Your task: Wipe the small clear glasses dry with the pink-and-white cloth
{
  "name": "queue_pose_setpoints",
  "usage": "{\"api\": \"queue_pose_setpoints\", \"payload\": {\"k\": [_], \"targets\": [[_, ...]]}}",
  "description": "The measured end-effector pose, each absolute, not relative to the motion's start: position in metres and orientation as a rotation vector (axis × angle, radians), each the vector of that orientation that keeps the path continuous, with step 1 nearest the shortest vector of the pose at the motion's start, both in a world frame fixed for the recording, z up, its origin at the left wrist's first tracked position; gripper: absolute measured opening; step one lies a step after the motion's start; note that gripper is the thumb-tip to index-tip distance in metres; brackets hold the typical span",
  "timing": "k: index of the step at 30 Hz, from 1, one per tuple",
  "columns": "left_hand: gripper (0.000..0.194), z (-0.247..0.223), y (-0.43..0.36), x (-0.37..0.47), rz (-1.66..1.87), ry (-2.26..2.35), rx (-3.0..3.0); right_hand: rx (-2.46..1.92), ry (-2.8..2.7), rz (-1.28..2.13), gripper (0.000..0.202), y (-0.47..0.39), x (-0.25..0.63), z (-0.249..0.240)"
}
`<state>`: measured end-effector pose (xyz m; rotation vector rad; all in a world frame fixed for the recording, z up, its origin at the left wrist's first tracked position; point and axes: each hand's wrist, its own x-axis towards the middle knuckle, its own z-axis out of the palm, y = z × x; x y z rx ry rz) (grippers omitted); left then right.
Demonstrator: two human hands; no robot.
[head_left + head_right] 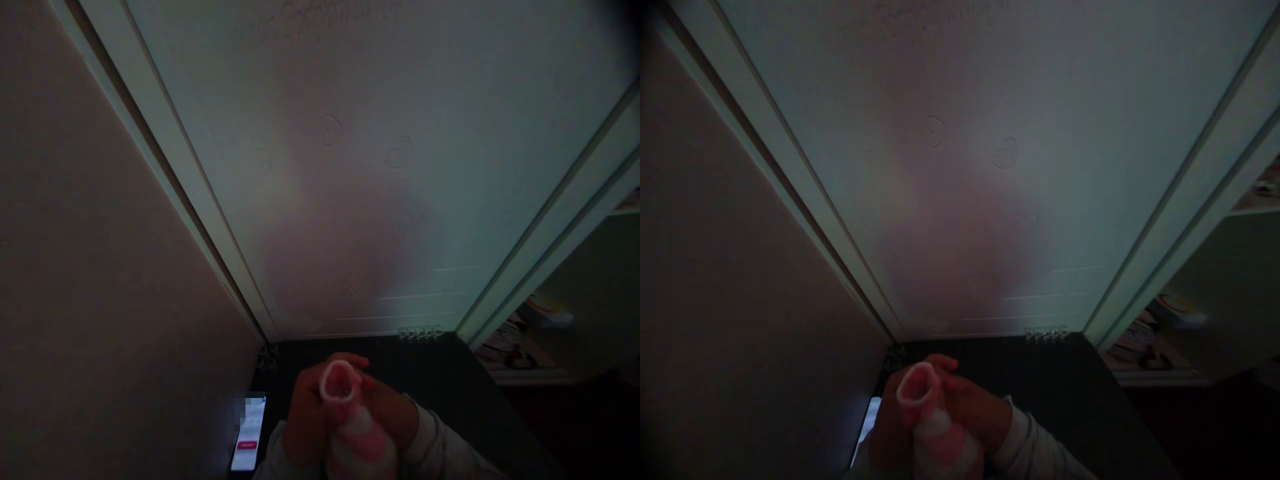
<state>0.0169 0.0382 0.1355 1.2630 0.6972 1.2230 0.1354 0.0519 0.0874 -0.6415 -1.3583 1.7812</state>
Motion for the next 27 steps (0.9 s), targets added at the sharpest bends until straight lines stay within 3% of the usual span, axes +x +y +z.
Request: {"api": "queue_pose_setpoints", "payload": {"k": [8, 17, 27], "targets": [[0.042, 0.135, 0.033, 0.017, 1.330, 0.957, 1.336, -0.546, -1.272, 1.860, 0.049, 0.053, 0.147, 0.113], [0.027, 0.131, 0.039, 0.020, 1.502, 1.164, 1.512, -0.710, -1.593, 1.199, 0.042, 0.052, 0.150, 0.119], [0.039, 0.139, 0.037, 0.016, 1.310, 1.020, 1.543, -0.460, -1.296, 1.682, 0.044, 0.052, 0.146, 0.115]]}}
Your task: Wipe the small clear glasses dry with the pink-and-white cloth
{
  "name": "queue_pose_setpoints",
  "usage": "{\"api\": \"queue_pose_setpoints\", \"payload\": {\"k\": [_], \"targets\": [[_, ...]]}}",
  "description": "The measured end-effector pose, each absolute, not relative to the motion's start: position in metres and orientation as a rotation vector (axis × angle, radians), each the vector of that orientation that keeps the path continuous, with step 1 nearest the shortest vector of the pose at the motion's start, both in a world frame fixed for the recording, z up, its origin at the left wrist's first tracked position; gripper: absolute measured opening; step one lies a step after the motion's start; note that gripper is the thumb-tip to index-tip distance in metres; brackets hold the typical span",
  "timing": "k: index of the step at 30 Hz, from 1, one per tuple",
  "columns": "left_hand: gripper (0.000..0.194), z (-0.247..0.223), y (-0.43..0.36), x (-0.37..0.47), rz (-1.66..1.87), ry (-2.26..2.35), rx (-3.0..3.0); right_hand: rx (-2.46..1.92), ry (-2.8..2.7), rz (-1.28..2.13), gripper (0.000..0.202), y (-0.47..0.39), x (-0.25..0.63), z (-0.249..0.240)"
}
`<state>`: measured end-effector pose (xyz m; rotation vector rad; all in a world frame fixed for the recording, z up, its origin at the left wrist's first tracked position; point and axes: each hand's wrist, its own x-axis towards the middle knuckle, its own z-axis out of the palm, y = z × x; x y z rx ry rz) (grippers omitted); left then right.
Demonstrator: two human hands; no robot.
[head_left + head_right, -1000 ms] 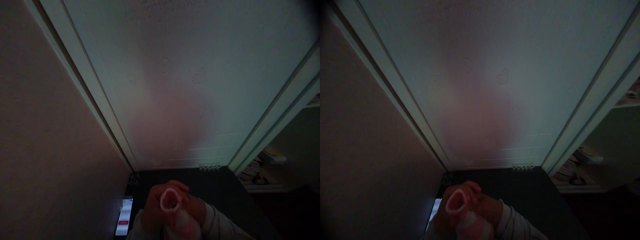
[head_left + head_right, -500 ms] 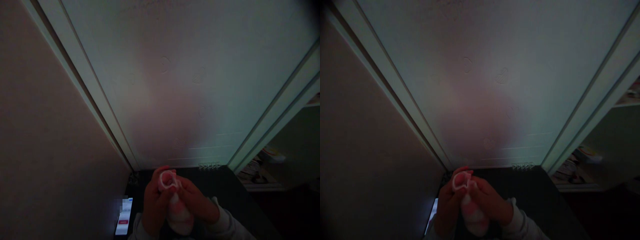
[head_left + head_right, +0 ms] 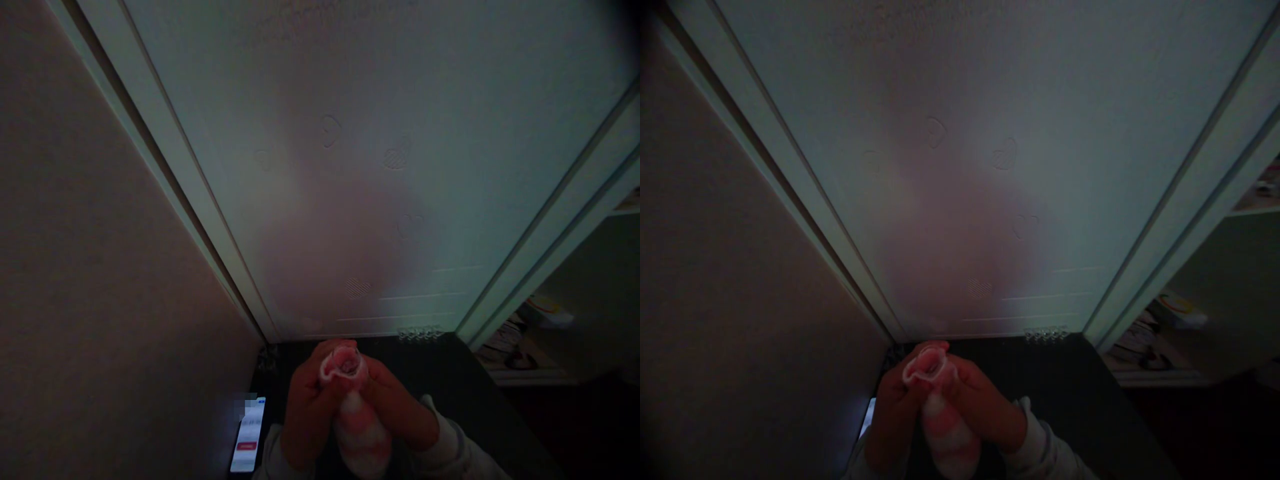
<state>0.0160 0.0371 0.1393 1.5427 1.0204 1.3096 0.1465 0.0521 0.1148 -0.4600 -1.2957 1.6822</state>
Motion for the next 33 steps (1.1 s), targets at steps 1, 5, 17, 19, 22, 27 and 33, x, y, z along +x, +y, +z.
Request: {"api": "queue_pose_setpoints", "payload": {"k": [1, 5, 17, 19, 22, 27, 33], "targets": [[0.040, 0.141, 0.037, 0.016, 1.286, 0.996, 1.526, -0.469, -1.258, 1.734, 0.044, 0.052, 0.146, 0.114], [0.035, 0.147, 0.036, 0.015, 1.210, 0.923, 1.512, -0.567, -1.166, 1.812, 0.038, 0.050, 0.145, 0.109], [0.029, 0.135, 0.039, 0.020, 1.464, 1.163, 1.899, -0.496, -1.221, 1.611, 0.040, 0.056, 0.140, 0.109], [0.028, 0.134, 0.038, 0.021, 1.508, 1.171, 1.916, -0.528, -1.279, 1.534, 0.040, 0.056, 0.142, 0.108], [0.026, 0.135, 0.038, 0.021, 1.511, 1.162, 1.840, -0.592, -1.386, 1.420, 0.042, 0.056, 0.146, 0.109], [0.028, 0.140, 0.038, 0.017, 1.431, 1.135, 1.643, -0.560, -1.527, 1.309, 0.040, 0.054, 0.148, 0.119], [0.035, 0.140, 0.037, 0.013, 1.365, 1.015, 1.592, -0.523, -1.545, 1.412, 0.042, 0.052, 0.148, 0.124]]}}
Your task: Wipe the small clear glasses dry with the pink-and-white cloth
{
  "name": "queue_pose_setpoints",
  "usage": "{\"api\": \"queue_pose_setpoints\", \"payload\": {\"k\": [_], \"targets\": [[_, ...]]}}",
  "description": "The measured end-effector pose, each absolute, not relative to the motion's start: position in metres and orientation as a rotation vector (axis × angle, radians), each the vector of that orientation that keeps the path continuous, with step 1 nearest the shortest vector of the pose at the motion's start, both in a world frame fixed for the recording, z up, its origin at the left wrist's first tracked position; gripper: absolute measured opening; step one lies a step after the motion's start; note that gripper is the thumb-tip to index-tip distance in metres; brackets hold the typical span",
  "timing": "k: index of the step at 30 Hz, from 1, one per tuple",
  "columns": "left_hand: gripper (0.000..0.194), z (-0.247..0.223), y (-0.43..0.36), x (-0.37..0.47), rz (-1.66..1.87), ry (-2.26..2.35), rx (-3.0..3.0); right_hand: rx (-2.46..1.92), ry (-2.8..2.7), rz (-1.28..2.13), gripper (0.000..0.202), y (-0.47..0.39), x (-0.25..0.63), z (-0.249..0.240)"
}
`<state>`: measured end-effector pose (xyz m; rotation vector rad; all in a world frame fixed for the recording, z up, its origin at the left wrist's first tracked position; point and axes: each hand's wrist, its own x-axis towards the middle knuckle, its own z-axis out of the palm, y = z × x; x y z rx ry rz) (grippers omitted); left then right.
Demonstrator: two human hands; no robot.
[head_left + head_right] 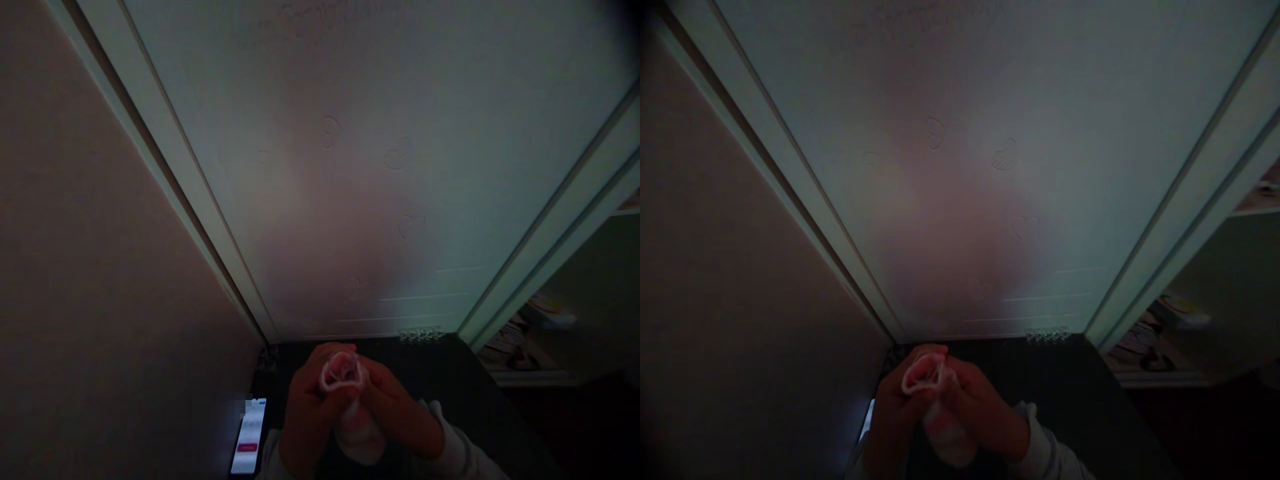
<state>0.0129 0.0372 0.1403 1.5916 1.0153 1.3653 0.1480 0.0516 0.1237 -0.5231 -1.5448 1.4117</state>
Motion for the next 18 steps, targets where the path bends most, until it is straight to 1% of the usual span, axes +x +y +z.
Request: {"api": "queue_pose_setpoints", "payload": {"k": [2, 5, 12, 18], "targets": [[0.039, 0.1398, 0.0362, 0.0140, 1.352, 1.005, 1.578, -0.517, -1.520, 1.474, 0.043, 0.0515, 0.1477, 0.1218], [0.040, 0.1393, 0.0339, 0.0170, 1.422, 1.043, 1.596, -0.515, -1.470, 1.512, 0.045, 0.0525, 0.1460, 0.1191], [0.030, 0.1410, 0.0281, 0.0172, 1.632, 1.078, 1.748, -0.566, -1.446, 1.598, 0.044, 0.0552, 0.1459, 0.1177], [0.023, 0.1414, 0.0297, 0.0160, 1.614, 1.167, 1.762, -0.649, -1.488, 1.615, 0.050, 0.0490, 0.1482, 0.1228]]}}
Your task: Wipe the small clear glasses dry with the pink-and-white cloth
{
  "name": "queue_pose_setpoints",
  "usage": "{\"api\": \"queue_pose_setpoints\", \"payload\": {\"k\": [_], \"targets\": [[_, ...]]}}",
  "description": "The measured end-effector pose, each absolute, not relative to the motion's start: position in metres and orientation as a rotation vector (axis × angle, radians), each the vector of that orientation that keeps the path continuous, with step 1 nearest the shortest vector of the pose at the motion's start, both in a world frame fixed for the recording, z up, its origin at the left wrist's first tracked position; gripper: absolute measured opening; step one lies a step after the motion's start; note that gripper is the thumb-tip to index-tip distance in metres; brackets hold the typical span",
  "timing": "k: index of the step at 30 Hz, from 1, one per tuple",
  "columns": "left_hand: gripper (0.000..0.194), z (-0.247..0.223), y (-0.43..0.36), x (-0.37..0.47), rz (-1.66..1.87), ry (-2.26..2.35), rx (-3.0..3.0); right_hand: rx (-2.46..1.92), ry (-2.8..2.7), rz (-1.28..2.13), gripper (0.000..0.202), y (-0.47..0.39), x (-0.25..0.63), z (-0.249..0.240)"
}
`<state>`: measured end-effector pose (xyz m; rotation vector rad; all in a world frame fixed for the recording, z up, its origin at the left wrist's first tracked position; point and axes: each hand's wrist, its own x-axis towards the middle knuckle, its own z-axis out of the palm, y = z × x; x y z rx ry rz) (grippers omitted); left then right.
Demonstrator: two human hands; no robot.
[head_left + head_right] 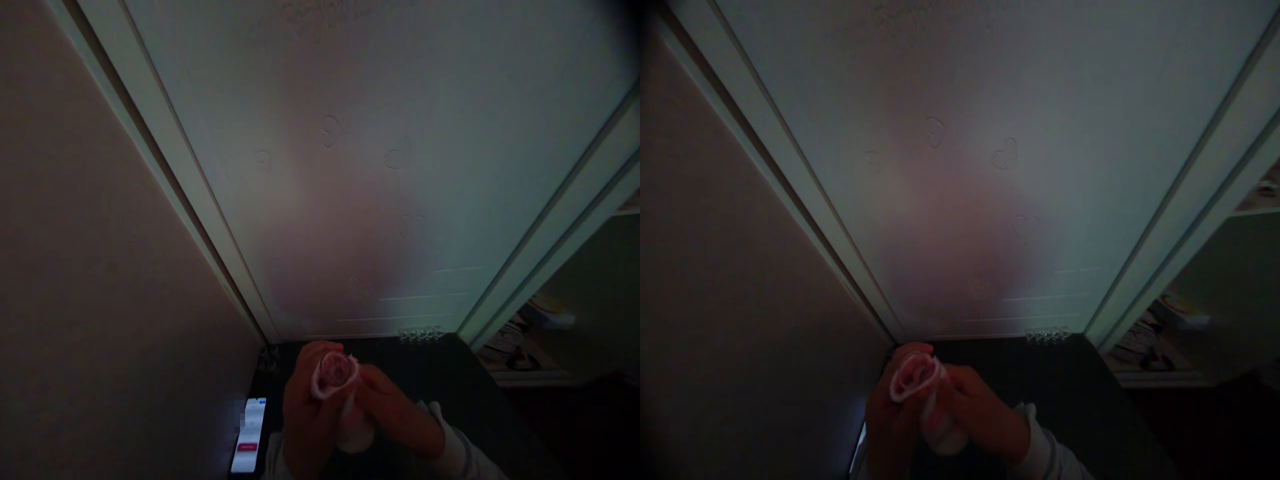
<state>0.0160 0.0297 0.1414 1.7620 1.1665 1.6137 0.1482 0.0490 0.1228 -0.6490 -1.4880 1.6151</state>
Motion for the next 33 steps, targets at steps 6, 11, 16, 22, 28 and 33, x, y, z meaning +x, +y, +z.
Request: {"api": "queue_pose_setpoints", "payload": {"k": [6, 11, 16, 22, 28, 33], "targets": [[0.014, 0.139, 0.033, 0.022, 1.581, 1.181, 1.718, -0.701, -1.506, 1.515, 0.050, 0.046, 0.148, 0.128], [0.015, 0.138, 0.034, 0.022, 1.506, 1.173, 1.742, -0.721, -1.426, 1.551, 0.049, 0.042, 0.152, 0.133], [0.022, 0.135, 0.036, 0.022, 1.508, 1.112, 1.789, -0.890, -1.286, 1.538, 0.055, 0.039, 0.154, 0.136], [0.029, 0.128, 0.034, 0.028, 1.398, 1.155, 1.626, -0.811, -1.267, 1.479, 0.047, 0.042, 0.150, 0.133], [0.027, 0.130, 0.036, 0.029, 1.305, 1.207, 1.490, -0.820, -1.410, 1.259, 0.036, 0.047, 0.149, 0.120], [0.043, 0.123, 0.032, 0.021, 1.428, 1.254, 1.453, -0.839, -1.564, 1.042, 0.037, 0.048, 0.154, 0.128]]}}
